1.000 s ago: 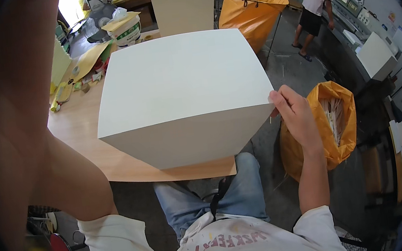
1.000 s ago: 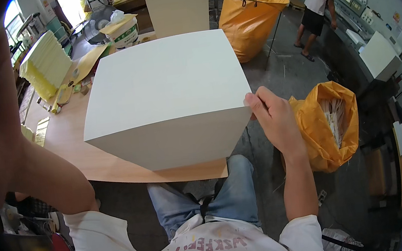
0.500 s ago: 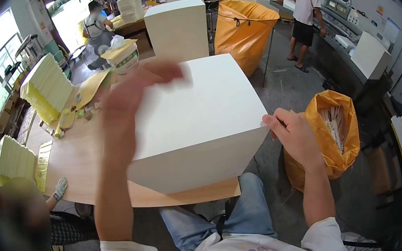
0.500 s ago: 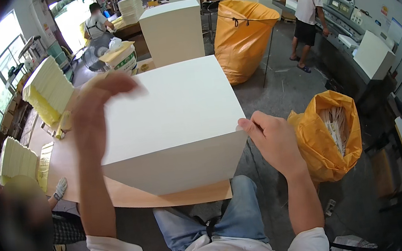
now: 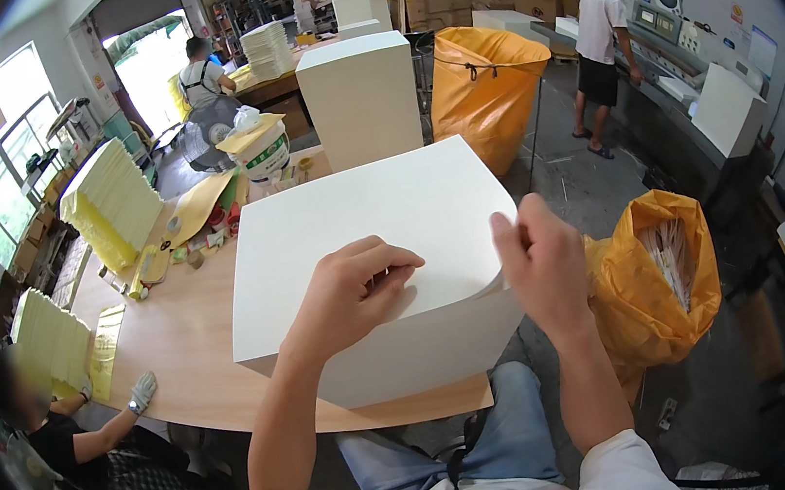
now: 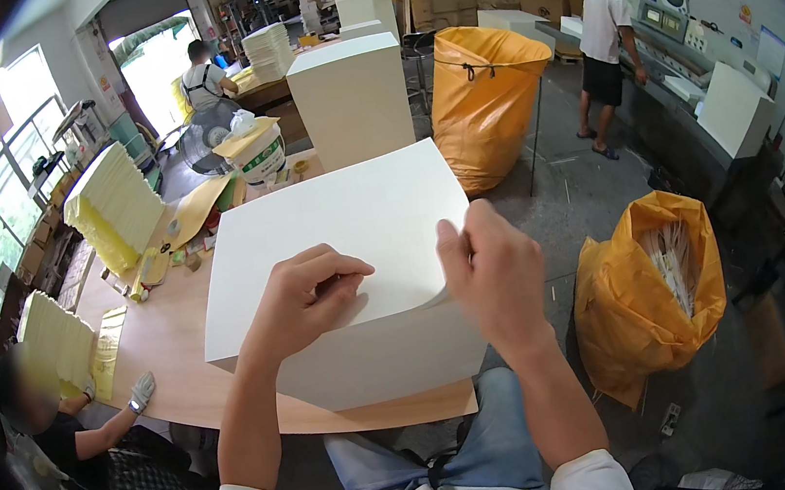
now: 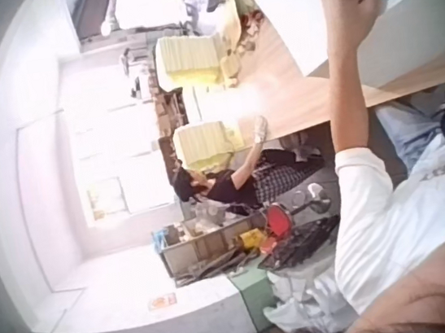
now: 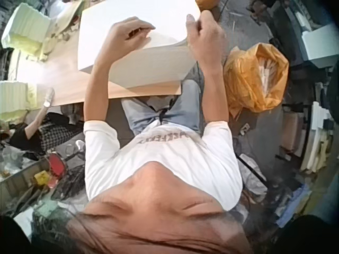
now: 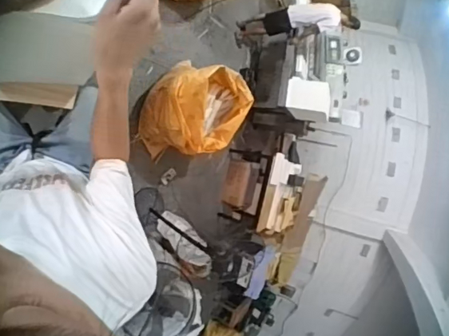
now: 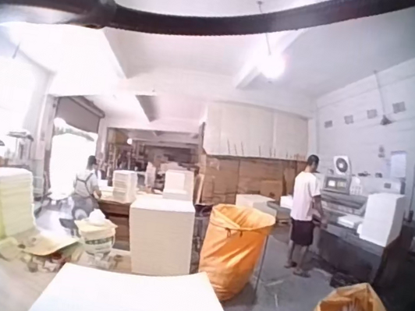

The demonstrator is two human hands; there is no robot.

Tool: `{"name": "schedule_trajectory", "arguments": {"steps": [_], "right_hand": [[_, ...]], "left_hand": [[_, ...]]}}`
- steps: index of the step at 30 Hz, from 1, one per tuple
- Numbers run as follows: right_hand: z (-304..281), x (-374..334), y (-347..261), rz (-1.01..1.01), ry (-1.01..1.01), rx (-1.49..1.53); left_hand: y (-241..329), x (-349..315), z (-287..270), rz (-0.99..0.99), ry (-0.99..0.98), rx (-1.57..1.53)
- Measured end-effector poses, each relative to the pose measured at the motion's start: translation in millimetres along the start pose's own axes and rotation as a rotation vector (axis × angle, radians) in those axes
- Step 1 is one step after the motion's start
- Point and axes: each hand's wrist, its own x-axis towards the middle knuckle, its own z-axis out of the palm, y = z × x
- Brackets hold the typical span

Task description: The person sits on the floor and repeatedly folds white rectangular paper sheets in half by hand. They align the edges, crease the fold, and place the folded sheets into a growing stack on the table. The person occasionally pauses to adjust the stack or pick up a new sheet.

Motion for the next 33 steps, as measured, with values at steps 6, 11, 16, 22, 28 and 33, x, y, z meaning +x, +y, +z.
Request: {"name": "schedule_trajectory", "arguments": {"steps": [6,11,16,22,28,33], "right_hand": [[-10.4,7.3,7.4,0.248,-0.113,0.502],[-2.0,9.6,5.3,0.492,-0.048,1.021],[-2.2,9.9,5.0,0.532,-0.064,1.061],[-4.6,14.3,5.5,0.509,-0.106,1.008],[-11.8,15.8,3.1,0.472,-0.160,0.960],[11.0,17.2,1.8,0.237,0.004,0.639]], "left_hand": [[2.7,-3.1,1.2,0.009,0.055,-0.059],[0.8,-2.8,-0.8,0.116,0.009,-0.043],[-6.7,-3.1,-3.3,0.114,0.002,-0.062],[-4.4,-3.1,-2.8,0.013,-0.004,-0.137],[3.2,-2.3,-4.6,-0.052,0.035,-0.222],[1.3,-1.7,-2.0,0.100,0.040,-0.142]]}}
